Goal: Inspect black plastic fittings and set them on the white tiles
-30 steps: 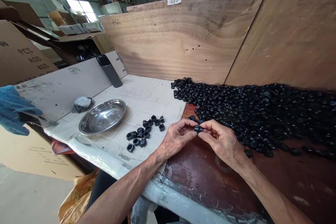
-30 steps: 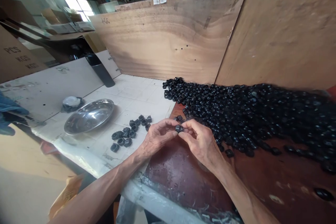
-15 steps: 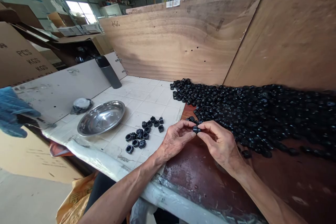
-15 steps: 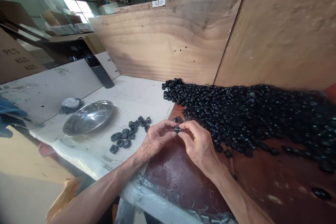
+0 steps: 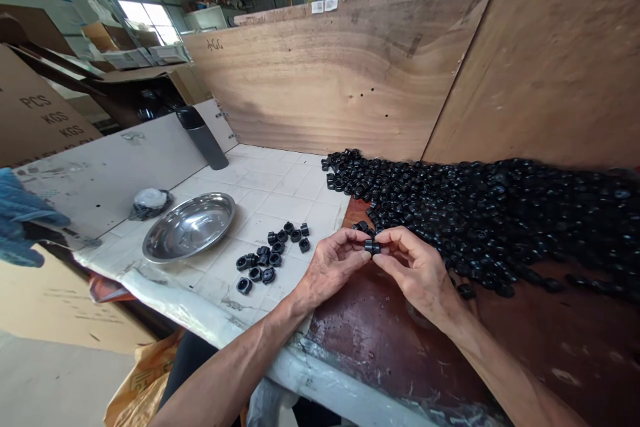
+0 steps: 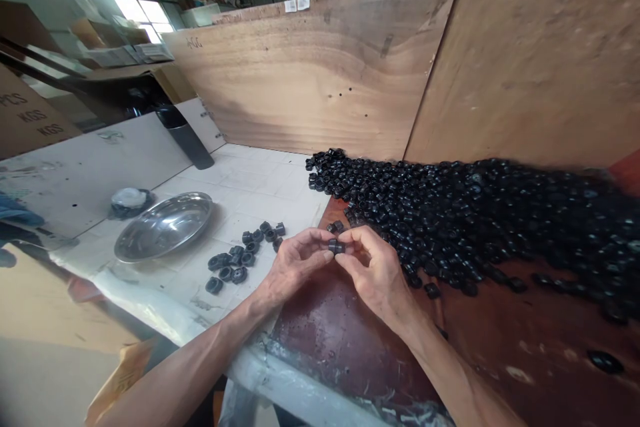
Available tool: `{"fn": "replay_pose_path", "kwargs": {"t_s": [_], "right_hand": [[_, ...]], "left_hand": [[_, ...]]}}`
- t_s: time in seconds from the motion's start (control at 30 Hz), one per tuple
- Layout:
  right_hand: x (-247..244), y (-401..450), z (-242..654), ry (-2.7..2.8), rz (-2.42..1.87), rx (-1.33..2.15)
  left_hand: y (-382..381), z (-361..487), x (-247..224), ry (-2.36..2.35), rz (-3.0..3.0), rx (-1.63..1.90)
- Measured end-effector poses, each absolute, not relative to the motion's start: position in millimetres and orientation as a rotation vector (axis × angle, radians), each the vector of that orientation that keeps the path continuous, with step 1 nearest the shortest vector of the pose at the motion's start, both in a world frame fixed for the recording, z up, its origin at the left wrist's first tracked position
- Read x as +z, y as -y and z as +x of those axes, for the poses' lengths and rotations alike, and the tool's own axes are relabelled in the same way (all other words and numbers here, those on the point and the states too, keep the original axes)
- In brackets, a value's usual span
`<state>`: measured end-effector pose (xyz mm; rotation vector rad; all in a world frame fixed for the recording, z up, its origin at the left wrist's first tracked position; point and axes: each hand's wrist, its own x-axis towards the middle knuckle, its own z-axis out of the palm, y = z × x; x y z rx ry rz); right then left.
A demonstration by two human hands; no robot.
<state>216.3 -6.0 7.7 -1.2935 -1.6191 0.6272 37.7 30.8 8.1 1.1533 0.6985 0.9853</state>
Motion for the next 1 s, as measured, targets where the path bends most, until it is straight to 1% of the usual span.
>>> {"fn": "replay_pose_path", "kwargs": {"t_s": [0.07,0.27,0.43,0.63,0.83,1.0], "right_hand": [[5.5,5.4,218.2,1.591,-1.320,0.697],[3.4,5.9,218.0,1.588,-1.339,0.678],[6.0,8.0,212.7,1.691,-1.411,0.490],[9.9,8.9,217.4,1.815,-1.367,0.504],[9.1,7.6,214.5,1.886,-1.426,0.317],[8.4,7.5,213.7,1.794,-1.383,0.385]], "left_hand": [[-30.2,38.4,8.4,-0.692,1.211,0.994],[-30.2,37.4,8.3,-0.706,1.329,1.013],[-31.0,37.2,4.1,-0.668,1.417,1.029],[-30.5,37.4,7.9,-0.668,1.273,1.007],[-30.4,38.8,7.0,-0.662,1.279,1.000],[-29.8,40.6,7.7,-0.648,1.169,0.996]]}}
